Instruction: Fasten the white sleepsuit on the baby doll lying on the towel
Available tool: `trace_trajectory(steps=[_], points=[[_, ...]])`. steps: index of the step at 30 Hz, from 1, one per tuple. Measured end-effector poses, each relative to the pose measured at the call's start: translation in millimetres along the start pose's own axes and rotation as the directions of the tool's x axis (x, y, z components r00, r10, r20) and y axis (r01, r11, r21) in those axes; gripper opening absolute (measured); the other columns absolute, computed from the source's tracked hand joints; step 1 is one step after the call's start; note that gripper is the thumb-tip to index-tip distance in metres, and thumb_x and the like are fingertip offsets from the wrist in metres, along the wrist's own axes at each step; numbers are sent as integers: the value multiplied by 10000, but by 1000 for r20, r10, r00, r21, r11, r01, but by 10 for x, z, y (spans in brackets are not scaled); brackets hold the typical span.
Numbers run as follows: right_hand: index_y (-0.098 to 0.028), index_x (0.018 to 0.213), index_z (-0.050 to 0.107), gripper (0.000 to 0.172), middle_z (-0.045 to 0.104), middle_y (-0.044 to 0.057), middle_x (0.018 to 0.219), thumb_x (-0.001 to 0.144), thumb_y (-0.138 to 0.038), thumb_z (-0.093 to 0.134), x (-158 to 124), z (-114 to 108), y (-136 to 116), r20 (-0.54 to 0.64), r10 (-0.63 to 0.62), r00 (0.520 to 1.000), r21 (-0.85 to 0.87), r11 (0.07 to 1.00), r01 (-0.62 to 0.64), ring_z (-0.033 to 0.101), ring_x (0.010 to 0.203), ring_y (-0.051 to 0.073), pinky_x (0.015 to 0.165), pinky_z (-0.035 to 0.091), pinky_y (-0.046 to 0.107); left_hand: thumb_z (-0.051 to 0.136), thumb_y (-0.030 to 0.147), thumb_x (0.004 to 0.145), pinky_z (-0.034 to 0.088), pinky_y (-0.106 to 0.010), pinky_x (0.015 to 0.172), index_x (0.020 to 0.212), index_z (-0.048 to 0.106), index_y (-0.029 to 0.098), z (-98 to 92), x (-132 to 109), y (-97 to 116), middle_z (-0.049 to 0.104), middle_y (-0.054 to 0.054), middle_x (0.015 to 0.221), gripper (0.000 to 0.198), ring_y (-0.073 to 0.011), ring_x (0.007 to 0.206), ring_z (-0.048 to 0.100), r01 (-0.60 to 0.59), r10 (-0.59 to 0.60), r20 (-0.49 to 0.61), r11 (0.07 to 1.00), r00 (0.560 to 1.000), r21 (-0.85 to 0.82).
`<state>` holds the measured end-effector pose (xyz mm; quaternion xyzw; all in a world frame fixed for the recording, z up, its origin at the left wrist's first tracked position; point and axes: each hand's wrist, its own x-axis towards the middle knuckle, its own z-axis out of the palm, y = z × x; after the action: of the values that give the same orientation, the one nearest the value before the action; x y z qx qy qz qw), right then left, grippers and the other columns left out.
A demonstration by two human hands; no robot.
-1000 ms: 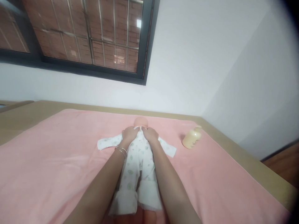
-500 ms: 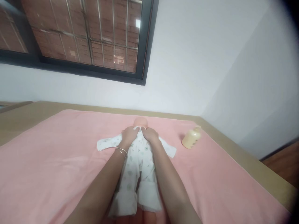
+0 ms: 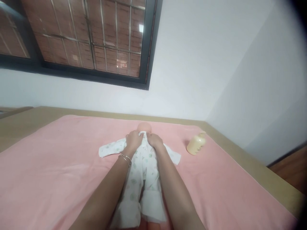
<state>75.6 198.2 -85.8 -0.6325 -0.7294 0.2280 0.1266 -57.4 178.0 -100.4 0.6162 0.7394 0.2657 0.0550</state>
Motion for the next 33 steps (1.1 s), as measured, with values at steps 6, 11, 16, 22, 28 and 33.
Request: trace_trajectory(steps=[6, 11, 16, 22, 28, 33], points=[[-151, 1132, 595, 653, 586, 137, 1169, 917, -506, 91, -107, -75, -101, -50, -115, 992, -34, 993, 113, 505, 1110, 273, 958, 320, 428, 306, 577, 834, 366, -370, 833, 952, 649, 191, -2, 56, -73, 667, -119, 1007, 530, -284, 969, 586, 87, -82, 157, 996, 984, -23], [-118, 1172, 572, 708, 546, 163, 1222, 896, -567, 100, -16, 1, -29, 5, 15, 1000, -36, 999, -15, 493, 1130, 287, 950, 334, 422, 371, 478, 833, 363, -327, 834, 930, 647, 204, -12, 26, -39, 668, -89, 1013, 401, -243, 970, 584, 18, -15, 71, 999, 997, -42], [-159, 1179, 569, 730, 557, 137, 1213, 885, -600, 67, -61, -57, -49, 10, -43, 999, -52, 998, 43, 490, 1129, 290, 951, 328, 439, 333, 536, 837, 375, -321, 810, 937, 646, 185, -31, 27, -30, 673, -102, 997, 481, -252, 951, 595, 61, -50, 126, 995, 991, -80], [-123, 1202, 557, 776, 529, 162, 1248, 873, -622, 63, 23, 2, 32, 36, -6, 999, -36, 999, 7, 475, 1156, 295, 947, 344, 410, 379, 517, 820, 367, -308, 807, 885, 658, 201, 25, 19, -39, 685, -89, 951, 426, -239, 921, 603, 44, -41, 61, 997, 997, -61], [-154, 1170, 579, 744, 572, 149, 1193, 873, -627, 87, -42, -53, -51, 0, -39, 999, -52, 998, 39, 517, 1097, 292, 914, 363, 426, 360, 529, 818, 370, -316, 788, 879, 654, 193, 55, 65, -97, 683, -101, 940, 451, -249, 903, 605, 67, -61, 74, 995, 995, -76], [-142, 1156, 591, 739, 577, 154, 1184, 874, -628, 112, -8, 6, -43, -20, -38, 999, -85, 996, 37, 505, 1113, 300, 935, 343, 430, 360, 564, 814, 368, -328, 807, 905, 665, 195, 24, 41, -71, 681, -111, 978, 488, -266, 943, 601, 77, -70, 94, 994, 993, -72]])
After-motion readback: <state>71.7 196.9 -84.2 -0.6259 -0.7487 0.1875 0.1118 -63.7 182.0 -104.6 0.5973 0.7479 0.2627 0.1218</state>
